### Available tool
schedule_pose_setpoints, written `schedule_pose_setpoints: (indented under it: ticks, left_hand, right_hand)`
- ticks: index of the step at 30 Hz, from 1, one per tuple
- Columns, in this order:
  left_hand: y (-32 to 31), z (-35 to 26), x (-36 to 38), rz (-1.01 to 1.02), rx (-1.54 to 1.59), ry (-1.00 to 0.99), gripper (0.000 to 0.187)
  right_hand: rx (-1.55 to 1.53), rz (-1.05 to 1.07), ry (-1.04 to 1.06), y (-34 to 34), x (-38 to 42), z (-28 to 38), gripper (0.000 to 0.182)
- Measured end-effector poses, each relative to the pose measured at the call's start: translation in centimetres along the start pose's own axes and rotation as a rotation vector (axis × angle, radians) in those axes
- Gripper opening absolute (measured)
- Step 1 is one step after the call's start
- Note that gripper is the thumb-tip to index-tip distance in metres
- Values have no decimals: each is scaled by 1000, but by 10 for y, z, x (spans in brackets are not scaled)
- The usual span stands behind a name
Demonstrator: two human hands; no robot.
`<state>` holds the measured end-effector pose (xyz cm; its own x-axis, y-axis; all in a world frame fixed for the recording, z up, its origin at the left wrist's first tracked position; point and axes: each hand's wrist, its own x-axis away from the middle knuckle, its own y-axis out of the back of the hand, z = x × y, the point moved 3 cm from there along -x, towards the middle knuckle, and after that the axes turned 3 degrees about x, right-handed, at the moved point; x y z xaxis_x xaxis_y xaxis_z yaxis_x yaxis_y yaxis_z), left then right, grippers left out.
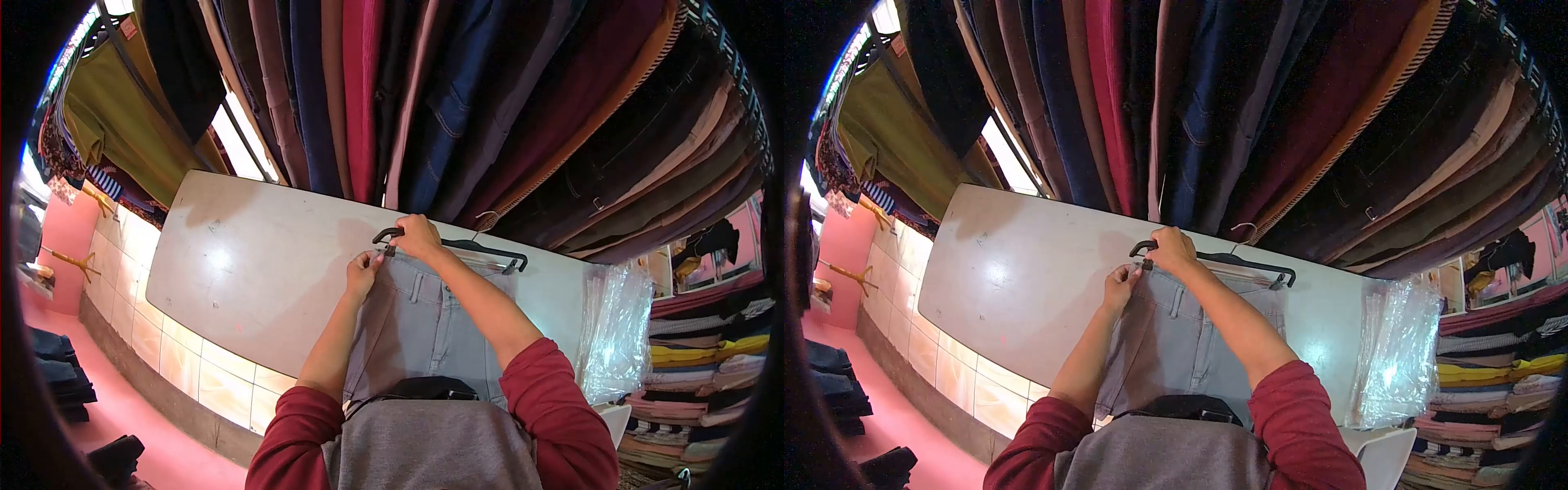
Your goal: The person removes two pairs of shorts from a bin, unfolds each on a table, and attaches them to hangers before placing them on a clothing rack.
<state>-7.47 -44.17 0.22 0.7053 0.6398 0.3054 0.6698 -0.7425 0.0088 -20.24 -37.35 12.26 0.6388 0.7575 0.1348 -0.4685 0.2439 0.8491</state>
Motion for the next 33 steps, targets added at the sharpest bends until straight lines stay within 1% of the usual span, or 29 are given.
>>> schedule_pose_setpoints:
  ticks: [2, 6, 8, 12, 15, 17, 21, 23, 24, 26, 27, 29, 31, 32, 33]
  left_hand:
    - [1, -1, 3, 12, 120, -38, 13]
    - [4, -3, 6, 45, 146, -56, 13]
    - [5, -4, 7, 28, 172, -97, 12]
    - [5, -7, 10, -15, 173, -95, 11]
    - [5, -4, 9, -51, 195, -72, 10]
    - [7, 2, 6, -98, 262, -112, 11]
    - [9, 5, 6, -91, 213, -113, 11]
    - [9, 2, 5, -179, -43, -196, 13]
    - [6, -2, 7, -152, -48, -204, 13]
    - [2, -12, 15, -271, -7, -268, 14]
    - [1, -8, 14, -243, -9, -272, 14]
    - [7, 5, 10, -307, -51, -324, 14]
    - [4, 3, 11, -321, -53, -364, 15]
    - [3, -1, 13, -350, -57, -404, 16]
    - [2, -7, 15, -330, -153, -326, 17]
  right_hand:
    - [-8, 29, 20, -2, -1, 2, 18]
    - [-17, 38, 33, -9, -7, 1, 18]
    - [-22, 53, 47, -11, -10, 1, 19]
    - [1, 114, 61, -18, -12, -2, 19]
    - [-22, 150, 34, -20, -13, -1, 19]
    - [-51, 214, -37, -20, -12, 0, 18]
    - [-61, 185, -51, -31, -15, -9, 17]
    - [2, 131, 49, -40, -12, -14, 32]
    - [-3, 111, 29, -40, -5, -14, 32]
    - [53, -378, 332, -26, 23, -5, 47]
    - [59, -395, 309, -21, 36, -11, 47]
    - [-72, -385, 261, -9, 65, -34, 53]
    - [-68, -576, 216, -1, 93, -88, 48]
    - [-83, -697, 113, 6, 111, -116, 44]
    - [-50, -807, 9, 12, 127, -146, 44]
